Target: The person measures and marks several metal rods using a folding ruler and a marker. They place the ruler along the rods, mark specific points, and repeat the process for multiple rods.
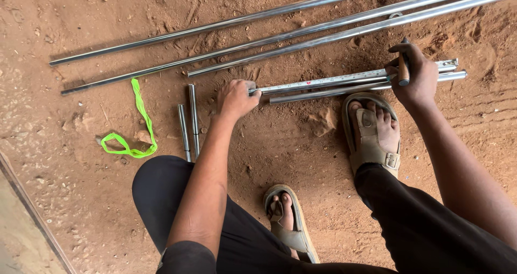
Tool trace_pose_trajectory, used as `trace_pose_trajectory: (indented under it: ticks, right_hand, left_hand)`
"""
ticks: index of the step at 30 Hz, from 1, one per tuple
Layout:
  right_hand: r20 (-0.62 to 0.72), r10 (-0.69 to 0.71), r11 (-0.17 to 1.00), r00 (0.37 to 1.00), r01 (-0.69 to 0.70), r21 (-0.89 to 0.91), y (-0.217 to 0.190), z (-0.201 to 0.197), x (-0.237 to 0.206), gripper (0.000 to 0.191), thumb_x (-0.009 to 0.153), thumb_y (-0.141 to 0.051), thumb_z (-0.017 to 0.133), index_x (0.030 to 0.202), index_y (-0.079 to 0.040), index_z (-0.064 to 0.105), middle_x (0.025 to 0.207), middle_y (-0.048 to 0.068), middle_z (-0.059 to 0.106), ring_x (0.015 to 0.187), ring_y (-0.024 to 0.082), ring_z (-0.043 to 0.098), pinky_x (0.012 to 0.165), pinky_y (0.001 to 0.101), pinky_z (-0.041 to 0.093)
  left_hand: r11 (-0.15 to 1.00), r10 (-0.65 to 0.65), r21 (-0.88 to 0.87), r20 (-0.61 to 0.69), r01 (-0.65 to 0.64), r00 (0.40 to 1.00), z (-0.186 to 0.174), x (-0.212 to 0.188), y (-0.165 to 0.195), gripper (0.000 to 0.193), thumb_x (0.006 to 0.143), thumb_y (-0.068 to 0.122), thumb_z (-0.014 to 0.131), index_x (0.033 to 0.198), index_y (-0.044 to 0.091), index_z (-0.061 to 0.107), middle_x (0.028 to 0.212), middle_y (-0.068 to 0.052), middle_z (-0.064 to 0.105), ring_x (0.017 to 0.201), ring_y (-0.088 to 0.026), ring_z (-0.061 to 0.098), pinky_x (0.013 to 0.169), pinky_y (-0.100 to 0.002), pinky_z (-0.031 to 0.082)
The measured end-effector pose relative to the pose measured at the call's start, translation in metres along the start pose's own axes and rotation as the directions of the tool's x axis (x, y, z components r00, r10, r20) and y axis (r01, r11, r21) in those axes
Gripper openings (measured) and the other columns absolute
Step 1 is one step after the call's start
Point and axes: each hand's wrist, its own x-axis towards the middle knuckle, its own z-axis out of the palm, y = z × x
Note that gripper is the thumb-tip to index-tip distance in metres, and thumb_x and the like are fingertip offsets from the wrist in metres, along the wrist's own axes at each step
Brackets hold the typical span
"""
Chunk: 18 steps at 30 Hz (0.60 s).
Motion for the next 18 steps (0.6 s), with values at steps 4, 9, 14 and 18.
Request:
trace_pose_trajectory:
  ticks: [4, 9, 14, 18]
  right_hand:
    - [-0.033, -0.045, 0.999, 0.998, 0.045, 0.000, -0.001, 0.001, 0.003, 0.034, 0.095, 0.002, 0.073, 0.125, -0.012, 0.065, 0.111, 0.006, 0.078, 0.094, 0.019, 0.077, 0.080, 0.0311, 0.062]
    - [0.000, -0.001, 1.000, 1.000, 0.001, -0.022, -0.002, 0.001, 0.005, 0.032, 0.100, 0.002, 0.072, 0.128, -0.011, 0.065, 0.106, 0.006, 0.078, 0.089, 0.019, 0.076, 0.074, 0.0315, 0.062]
    - [-0.019, -0.068, 0.997, 0.998, 0.068, 0.028, 0.001, -0.001, 0.001, 0.030, 0.098, 0.004, 0.071, 0.124, -0.009, 0.064, 0.107, 0.006, 0.078, 0.094, 0.019, 0.077, 0.080, 0.0324, 0.062]
    - [-0.010, -0.054, 0.998, 0.998, 0.054, 0.028, 0.002, -0.002, 0.000, 0.031, 0.098, 0.004, 0.070, 0.125, -0.009, 0.064, 0.106, 0.006, 0.078, 0.094, 0.020, 0.076, 0.082, 0.0332, 0.062]
  left_hand:
    - [0.998, -0.016, -0.052, 0.029, 0.017, 0.999, 0.004, 0.003, -0.004, 0.037, 0.093, 0.026, 0.062, 0.129, 0.018, 0.068, 0.131, -0.005, 0.069, 0.125, -0.026, 0.061, 0.112, -0.053, 0.041]
    - [0.997, -0.045, -0.055, 0.075, 0.049, 0.996, 0.008, 0.006, -0.007, 0.039, 0.092, 0.023, 0.063, 0.131, 0.018, 0.068, 0.124, -0.006, 0.073, 0.119, -0.024, 0.065, 0.113, -0.048, 0.045]
    - [0.999, 0.031, -0.032, 0.023, -0.031, 0.999, 0.012, 0.008, -0.011, 0.035, 0.094, 0.028, 0.065, 0.126, 0.015, 0.070, 0.125, -0.005, 0.073, 0.119, -0.024, 0.064, 0.112, -0.050, 0.043]
    - [0.999, 0.034, -0.019, 0.010, -0.034, 0.999, 0.011, 0.008, -0.011, 0.036, 0.094, 0.033, 0.067, 0.125, 0.016, 0.071, 0.123, -0.005, 0.074, 0.118, -0.024, 0.065, 0.113, -0.050, 0.042]
